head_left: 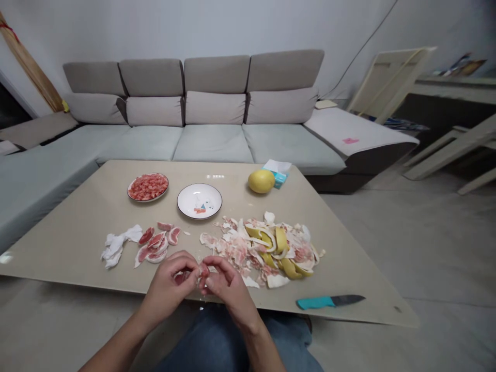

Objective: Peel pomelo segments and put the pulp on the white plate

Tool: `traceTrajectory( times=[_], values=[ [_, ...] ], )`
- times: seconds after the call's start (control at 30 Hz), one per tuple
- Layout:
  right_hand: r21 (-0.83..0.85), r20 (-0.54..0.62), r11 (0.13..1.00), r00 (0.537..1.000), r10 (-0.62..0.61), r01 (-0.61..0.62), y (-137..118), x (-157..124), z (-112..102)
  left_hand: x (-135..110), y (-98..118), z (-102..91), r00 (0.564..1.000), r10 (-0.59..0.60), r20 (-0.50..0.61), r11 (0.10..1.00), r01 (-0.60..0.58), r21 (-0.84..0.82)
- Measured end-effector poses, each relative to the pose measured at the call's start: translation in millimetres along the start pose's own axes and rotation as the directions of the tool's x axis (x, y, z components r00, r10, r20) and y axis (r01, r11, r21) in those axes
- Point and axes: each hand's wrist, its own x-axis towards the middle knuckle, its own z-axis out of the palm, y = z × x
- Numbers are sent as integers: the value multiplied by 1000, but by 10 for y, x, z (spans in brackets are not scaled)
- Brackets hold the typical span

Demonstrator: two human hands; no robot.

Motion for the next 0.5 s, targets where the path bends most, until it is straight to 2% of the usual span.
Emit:
traceTrajectory(
  times=[0.37,0.5],
  values=[
    [-28,63,1000,998,14,-13,-1,-15,-6,0,-53,-27,999,-34,38,997,36,-63],
    [-5,30,999,998,-52,52,-9,-13,-33,-11,-71,-55,999,-39,20,995,41,-88]
  ],
)
